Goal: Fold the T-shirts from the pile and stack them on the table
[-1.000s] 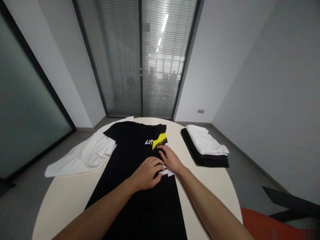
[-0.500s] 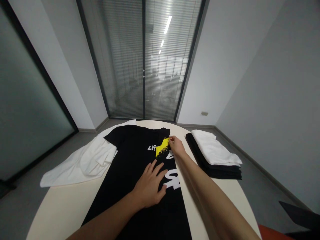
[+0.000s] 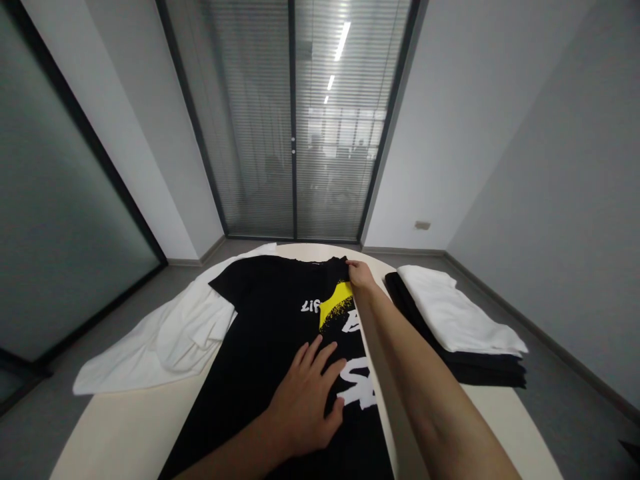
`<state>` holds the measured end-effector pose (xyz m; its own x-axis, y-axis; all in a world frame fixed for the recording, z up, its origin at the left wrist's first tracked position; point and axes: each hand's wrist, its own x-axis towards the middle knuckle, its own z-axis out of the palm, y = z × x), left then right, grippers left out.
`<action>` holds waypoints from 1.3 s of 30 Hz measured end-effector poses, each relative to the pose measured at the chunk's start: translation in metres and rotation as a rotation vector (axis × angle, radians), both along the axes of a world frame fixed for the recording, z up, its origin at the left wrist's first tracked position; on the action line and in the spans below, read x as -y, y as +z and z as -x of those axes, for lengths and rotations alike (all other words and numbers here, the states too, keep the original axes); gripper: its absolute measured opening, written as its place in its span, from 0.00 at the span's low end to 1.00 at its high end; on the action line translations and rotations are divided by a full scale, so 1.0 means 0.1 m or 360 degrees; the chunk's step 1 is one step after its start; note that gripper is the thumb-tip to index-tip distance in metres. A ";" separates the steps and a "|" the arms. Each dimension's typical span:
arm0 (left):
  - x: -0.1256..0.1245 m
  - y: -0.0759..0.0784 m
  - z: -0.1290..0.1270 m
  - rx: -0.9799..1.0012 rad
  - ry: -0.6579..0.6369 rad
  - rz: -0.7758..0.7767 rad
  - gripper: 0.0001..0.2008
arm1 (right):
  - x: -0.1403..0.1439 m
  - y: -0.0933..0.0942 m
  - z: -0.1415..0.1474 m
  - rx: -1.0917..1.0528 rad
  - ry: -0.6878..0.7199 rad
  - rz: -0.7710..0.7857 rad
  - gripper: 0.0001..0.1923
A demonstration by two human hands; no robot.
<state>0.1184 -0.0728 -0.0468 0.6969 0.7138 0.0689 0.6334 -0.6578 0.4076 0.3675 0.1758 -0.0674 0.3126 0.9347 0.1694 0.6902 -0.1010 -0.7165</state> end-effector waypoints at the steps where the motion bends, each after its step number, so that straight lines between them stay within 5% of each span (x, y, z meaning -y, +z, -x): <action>1: 0.00 0.00 0.00 -0.0002 0.0012 0.0013 0.31 | -0.02 0.01 0.01 0.0033 0.0034 0.0031 0.22; 12: 0.02 0.02 -0.04 -0.0080 0.0162 -0.0044 0.34 | 0.32 0.00 0.41 0.0691 0.0370 0.0312 0.30; 21: 0.04 -0.04 -0.05 -0.0061 0.0189 -0.0135 0.33 | 0.79 0.04 0.52 0.0746 0.0556 0.0300 0.32; 27: 0.08 -0.07 -0.06 -0.0057 0.0299 -0.0203 0.31 | 1.18 0.11 0.73 0.0811 0.0355 0.0072 0.26; 33: 0.12 -0.03 -0.09 -0.0123 0.0372 -0.0207 0.31 | 1.37 -0.09 1.00 0.0861 0.0298 0.0122 0.31; 39: 0.11 -0.06 -0.06 -0.0141 0.0401 -0.0223 0.29 | 1.48 -0.04 0.94 0.0709 0.0066 0.0068 0.30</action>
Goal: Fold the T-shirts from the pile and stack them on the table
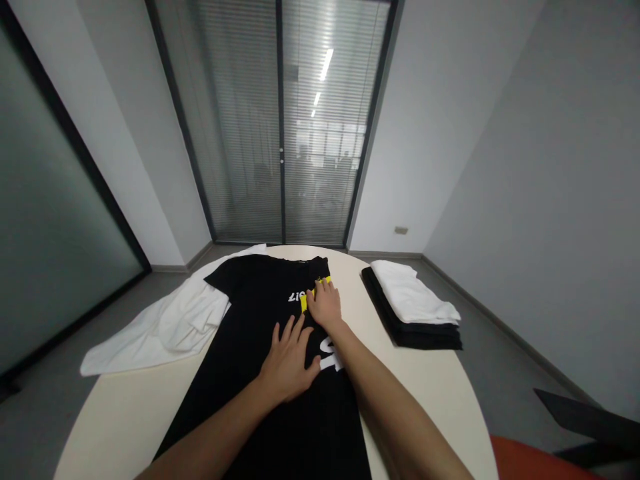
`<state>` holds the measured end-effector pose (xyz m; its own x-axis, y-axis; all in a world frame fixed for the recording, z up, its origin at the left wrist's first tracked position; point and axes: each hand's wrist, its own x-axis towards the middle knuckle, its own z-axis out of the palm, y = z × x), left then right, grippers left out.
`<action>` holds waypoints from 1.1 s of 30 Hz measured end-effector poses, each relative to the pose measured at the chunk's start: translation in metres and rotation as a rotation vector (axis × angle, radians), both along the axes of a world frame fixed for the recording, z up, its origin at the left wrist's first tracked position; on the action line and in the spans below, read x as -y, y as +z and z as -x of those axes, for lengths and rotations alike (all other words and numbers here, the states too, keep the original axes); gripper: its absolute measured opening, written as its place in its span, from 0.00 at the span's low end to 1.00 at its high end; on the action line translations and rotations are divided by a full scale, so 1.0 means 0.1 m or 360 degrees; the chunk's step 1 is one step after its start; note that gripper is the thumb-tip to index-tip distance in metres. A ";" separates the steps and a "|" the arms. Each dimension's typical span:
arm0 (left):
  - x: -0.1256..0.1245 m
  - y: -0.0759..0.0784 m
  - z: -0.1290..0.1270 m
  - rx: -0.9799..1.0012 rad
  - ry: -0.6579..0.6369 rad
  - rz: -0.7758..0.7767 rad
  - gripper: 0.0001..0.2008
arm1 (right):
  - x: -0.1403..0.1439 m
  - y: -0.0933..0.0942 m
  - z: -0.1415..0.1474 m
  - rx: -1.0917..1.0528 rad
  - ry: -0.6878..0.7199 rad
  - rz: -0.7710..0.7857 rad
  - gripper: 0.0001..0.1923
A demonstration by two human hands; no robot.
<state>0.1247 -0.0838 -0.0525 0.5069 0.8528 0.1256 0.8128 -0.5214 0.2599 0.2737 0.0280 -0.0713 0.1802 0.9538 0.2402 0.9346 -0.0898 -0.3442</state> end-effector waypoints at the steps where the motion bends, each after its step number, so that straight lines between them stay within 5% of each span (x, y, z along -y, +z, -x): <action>1: 0.00 -0.02 0.01 0.0006 -0.0012 -0.0014 0.29 | 0.03 0.02 -0.04 -0.0025 -0.0093 -0.0004 0.30; 3: -0.01 -0.06 0.02 0.0021 -0.0037 -0.0042 0.29 | 0.10 0.05 -0.14 -0.0057 -0.0173 0.0043 0.28; 8: -0.01 -0.05 0.05 0.0130 -0.0181 -0.0182 0.24 | 0.22 0.03 -0.38 -0.0106 0.0116 0.0107 0.23; 13: 0.09 0.12 0.04 0.0156 -0.1065 -0.0218 0.15 | 0.25 0.00 -0.47 -0.0370 0.0215 0.0076 0.23; 16: 0.19 0.16 -0.01 0.0070 -0.1384 -0.0333 0.15 | 0.24 0.00 -0.48 -0.0412 0.0249 0.0057 0.23; 25: 0.38 0.14 -0.22 -0.0048 -0.1562 -0.0824 0.07 | 0.10 -0.02 -0.61 -0.0297 0.0229 0.0038 0.23; 33: 0.41 0.09 -0.38 -0.0030 -0.1507 -0.0797 0.07 | 0.01 0.00 -0.74 -0.0305 0.0225 0.0055 0.25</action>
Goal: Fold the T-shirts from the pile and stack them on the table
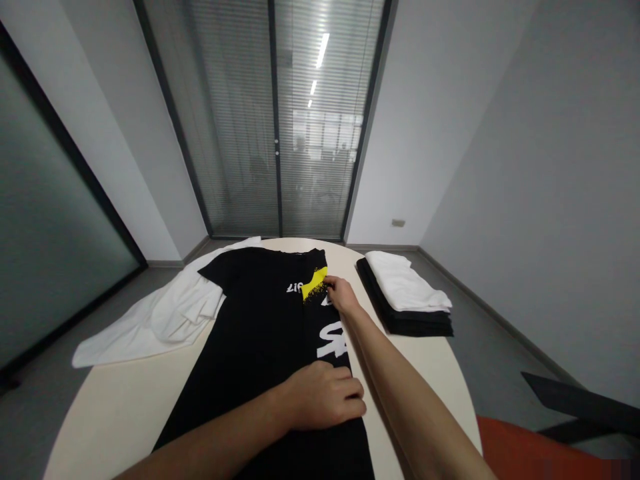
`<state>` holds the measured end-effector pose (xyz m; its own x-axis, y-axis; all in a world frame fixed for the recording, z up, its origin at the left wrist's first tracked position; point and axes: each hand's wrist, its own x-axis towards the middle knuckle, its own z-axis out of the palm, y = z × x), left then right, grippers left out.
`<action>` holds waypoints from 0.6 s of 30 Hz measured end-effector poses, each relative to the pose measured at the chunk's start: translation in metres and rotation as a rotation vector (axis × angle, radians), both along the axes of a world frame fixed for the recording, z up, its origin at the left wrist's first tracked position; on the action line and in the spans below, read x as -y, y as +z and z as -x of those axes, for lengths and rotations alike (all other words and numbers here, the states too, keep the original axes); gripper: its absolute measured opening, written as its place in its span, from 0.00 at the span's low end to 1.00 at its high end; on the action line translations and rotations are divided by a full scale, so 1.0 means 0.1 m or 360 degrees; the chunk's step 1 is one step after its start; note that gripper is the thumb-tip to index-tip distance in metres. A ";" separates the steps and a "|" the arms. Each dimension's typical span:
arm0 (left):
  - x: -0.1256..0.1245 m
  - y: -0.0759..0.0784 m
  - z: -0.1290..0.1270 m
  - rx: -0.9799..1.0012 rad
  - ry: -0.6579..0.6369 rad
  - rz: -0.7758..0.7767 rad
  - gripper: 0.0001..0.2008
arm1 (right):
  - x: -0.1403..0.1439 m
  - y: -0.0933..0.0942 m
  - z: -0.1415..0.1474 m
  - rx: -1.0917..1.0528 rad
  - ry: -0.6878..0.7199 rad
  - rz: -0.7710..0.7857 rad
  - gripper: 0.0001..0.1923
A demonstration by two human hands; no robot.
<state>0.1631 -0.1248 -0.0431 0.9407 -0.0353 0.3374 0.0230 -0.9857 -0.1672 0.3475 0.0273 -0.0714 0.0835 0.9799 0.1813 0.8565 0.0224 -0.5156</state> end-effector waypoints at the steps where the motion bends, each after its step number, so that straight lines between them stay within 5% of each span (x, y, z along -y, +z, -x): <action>1: 0.01 0.00 -0.05 -0.0003 0.0004 0.0001 0.07 | 0.00 0.01 -0.03 0.0011 -0.0012 0.0001 0.26; 11: 0.17 -0.03 -0.55 -0.0041 0.0094 0.0187 0.07 | 0.14 0.11 -0.42 0.0256 -0.0170 0.0036 0.27; 18: 0.05 0.08 -0.32 -0.0088 0.0326 0.0461 0.07 | 0.28 0.13 -0.34 0.0430 -0.0053 -0.0012 0.21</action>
<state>0.1951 -0.1295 -0.0354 0.9356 0.2453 0.2540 0.2235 -0.9683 0.1119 0.3818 -0.0006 -0.0580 0.0632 0.9759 0.2086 0.9633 -0.0051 -0.2683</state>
